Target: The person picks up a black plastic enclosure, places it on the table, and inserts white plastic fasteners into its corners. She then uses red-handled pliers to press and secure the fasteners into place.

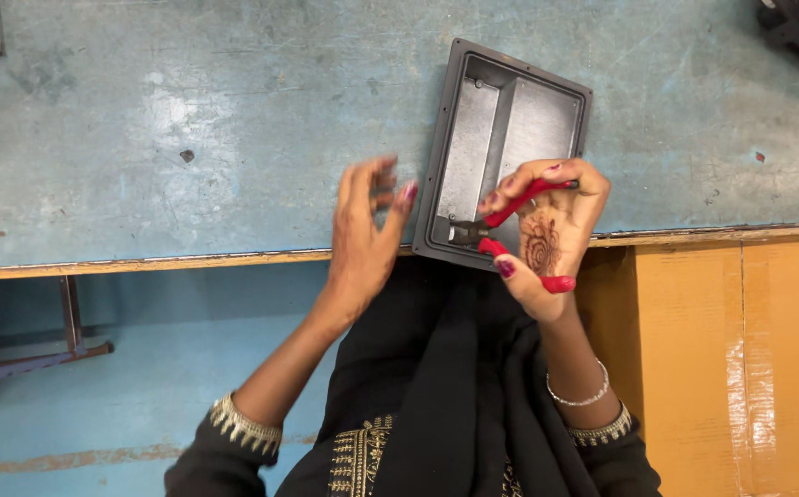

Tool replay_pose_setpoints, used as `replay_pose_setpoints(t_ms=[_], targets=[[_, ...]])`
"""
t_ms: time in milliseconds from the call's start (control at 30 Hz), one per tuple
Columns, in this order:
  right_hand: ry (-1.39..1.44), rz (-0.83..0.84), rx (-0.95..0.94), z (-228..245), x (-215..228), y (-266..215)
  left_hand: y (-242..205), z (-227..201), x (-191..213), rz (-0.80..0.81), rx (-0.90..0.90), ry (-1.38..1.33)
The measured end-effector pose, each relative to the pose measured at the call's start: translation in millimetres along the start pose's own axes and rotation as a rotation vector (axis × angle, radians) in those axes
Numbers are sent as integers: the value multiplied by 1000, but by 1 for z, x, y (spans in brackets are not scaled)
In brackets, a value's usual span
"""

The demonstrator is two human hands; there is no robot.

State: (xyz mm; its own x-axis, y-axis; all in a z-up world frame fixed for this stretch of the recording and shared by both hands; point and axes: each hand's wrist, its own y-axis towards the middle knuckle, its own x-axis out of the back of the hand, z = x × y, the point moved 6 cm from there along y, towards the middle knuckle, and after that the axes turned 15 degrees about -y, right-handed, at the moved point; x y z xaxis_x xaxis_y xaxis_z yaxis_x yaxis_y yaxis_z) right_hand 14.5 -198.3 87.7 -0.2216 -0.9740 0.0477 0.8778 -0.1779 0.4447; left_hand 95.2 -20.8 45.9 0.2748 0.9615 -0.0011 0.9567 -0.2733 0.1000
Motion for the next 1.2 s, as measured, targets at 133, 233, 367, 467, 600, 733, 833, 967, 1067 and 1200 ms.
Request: replay_pose_setpoints(t_ms=[133, 233, 367, 467, 600, 733, 833, 967, 1067, 1200], targets=[[85, -129, 2, -11, -6, -2, -36, 22, -3, 12, 269, -83], [86, -157, -2, -11, -8, -3, -42, 19, -12, 8, 184, 18], [80, -166, -8, -7, -9, -1, -42, 19, -13, -21, 210, 63], [90, -162, -14, -8, -11, 3, -40, 22, -12, -18, 240, 1], [100, -146, -26, -10, -14, 8, -40, 24, -10, -30, 173, -120], [126, -135, -34, -11, -13, 12, -41, 32, -10, -45, 170, -167], [131, -119, -51, -12, -15, 15, -41, 35, -9, -52, 140, -195], [155, -95, -47, -8, -19, 12, -41, 37, -8, -68, 147, -196], [126, -119, -13, -1, -18, 2, -42, 34, -9, -80, 131, -183], [116, -177, 27, 3, -13, -8, -42, 33, -9, -68, 169, -183]])
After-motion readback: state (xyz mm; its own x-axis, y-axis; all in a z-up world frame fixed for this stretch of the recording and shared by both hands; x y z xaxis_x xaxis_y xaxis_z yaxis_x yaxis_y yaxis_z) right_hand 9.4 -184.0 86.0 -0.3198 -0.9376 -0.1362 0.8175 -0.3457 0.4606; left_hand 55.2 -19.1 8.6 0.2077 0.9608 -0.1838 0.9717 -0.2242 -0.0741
